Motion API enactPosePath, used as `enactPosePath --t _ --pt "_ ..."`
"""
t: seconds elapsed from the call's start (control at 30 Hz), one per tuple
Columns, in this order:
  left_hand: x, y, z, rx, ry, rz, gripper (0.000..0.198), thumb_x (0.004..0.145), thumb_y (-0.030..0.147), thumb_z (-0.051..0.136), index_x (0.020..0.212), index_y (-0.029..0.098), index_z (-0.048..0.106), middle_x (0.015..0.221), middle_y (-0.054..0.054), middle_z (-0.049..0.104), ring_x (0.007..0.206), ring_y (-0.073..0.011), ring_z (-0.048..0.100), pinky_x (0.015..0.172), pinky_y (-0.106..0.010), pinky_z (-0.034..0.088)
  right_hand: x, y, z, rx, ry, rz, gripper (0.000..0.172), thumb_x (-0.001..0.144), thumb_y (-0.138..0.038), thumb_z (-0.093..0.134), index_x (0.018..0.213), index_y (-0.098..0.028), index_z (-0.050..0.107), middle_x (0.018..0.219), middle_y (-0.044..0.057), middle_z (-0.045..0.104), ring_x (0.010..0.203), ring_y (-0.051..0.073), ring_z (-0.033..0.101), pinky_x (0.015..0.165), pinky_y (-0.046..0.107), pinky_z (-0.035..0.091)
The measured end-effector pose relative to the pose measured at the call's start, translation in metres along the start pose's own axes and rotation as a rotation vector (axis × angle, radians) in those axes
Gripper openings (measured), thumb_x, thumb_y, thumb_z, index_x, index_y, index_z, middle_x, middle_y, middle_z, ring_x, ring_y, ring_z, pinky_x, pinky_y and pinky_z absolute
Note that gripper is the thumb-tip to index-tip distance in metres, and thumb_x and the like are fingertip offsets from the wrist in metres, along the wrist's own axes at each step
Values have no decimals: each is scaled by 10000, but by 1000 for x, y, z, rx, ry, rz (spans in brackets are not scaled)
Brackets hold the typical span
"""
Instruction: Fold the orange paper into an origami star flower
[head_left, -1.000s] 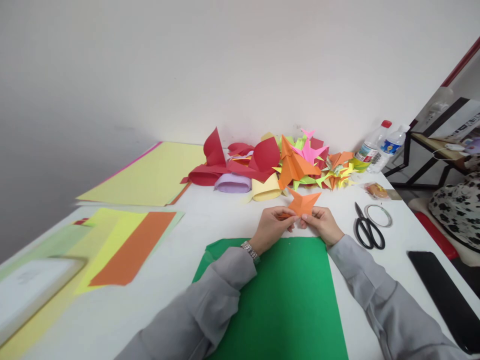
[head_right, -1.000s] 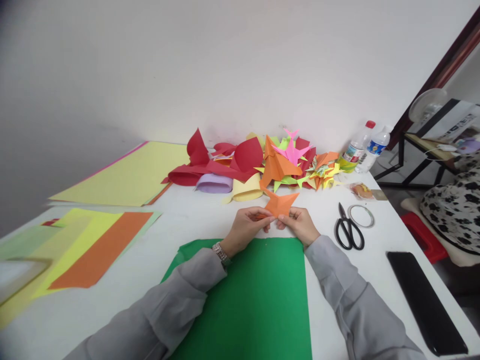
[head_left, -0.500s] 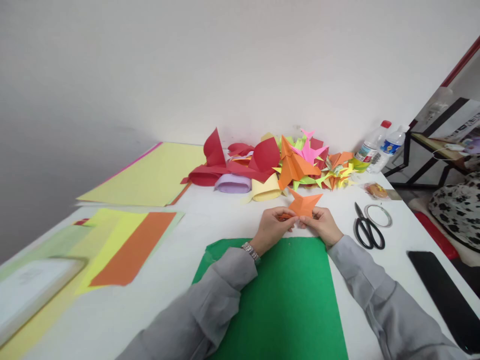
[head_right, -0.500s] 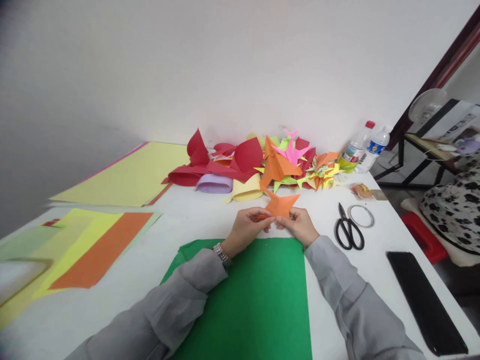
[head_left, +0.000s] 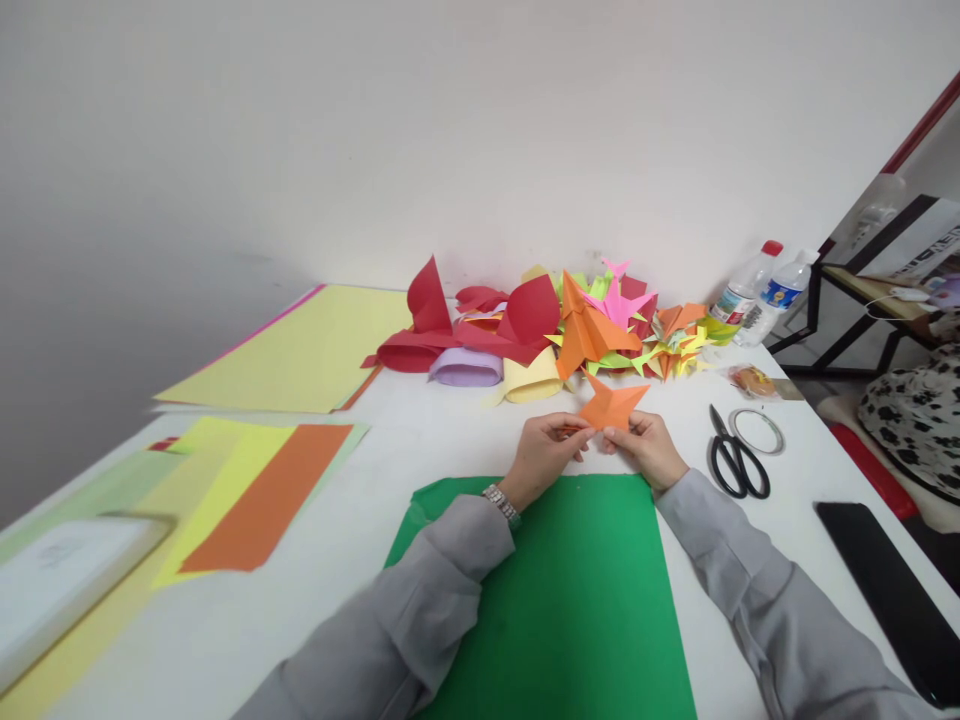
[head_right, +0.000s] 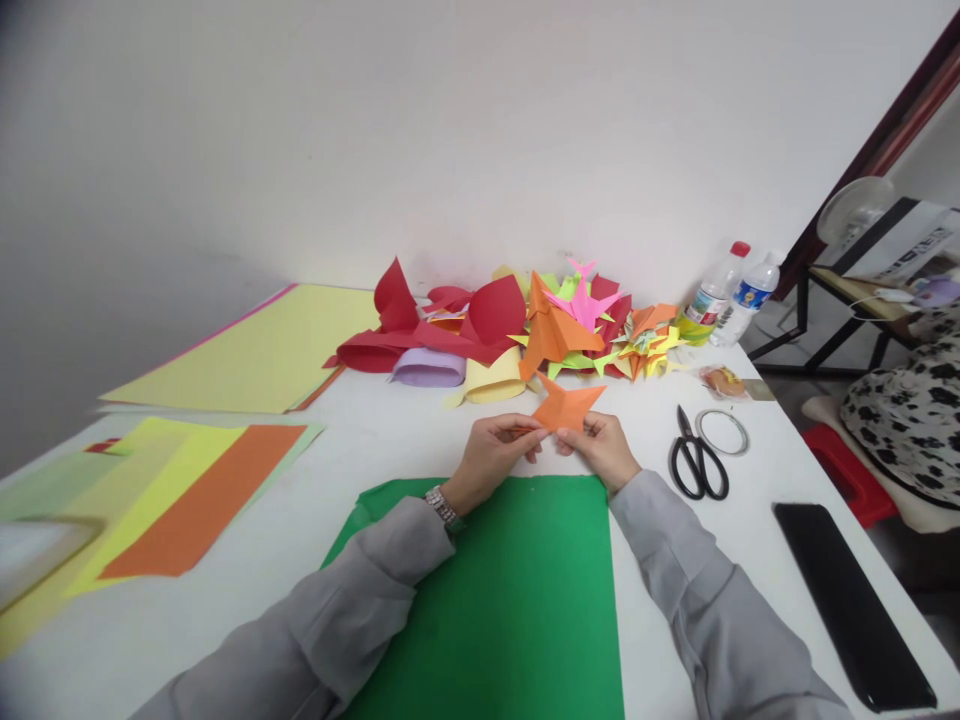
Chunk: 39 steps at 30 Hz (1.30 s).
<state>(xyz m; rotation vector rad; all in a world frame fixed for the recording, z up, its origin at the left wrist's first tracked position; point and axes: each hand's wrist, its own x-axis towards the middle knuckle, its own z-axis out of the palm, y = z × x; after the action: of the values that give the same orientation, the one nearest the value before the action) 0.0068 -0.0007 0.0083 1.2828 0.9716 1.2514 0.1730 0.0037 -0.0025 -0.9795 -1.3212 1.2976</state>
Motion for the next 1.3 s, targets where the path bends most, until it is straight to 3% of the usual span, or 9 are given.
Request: enactPosePath --t 0.53,0.9,1.3 --pt "-1 0 2 8 61 -9 197 618 299 739 605 126 646 466 -5 604 411 -95 536 440 -216 484 0 -1 1 -12 -3 -24 249 660 -359 753 570 -154 645 553 15 642 527 132 562 561 262 449" --pt "-1 5 1 -47 42 -7 317 526 356 801 612 136 590 478 18 589 409 -99 548 420 -218 492 0 0 1 6 -2 -43 239 668 -348 750 570 -154 650 553 14 643 529 129 566 567 259 448" --pt "-1 2 1 -27 58 19 299 535 342 796 597 136 588 513 9 591 430 -97 550 419 -214 483 0 1 0 -33 32 -31 252 625 -374 773 565 -159 657 550 24 659 518 145 577 550 273 460"
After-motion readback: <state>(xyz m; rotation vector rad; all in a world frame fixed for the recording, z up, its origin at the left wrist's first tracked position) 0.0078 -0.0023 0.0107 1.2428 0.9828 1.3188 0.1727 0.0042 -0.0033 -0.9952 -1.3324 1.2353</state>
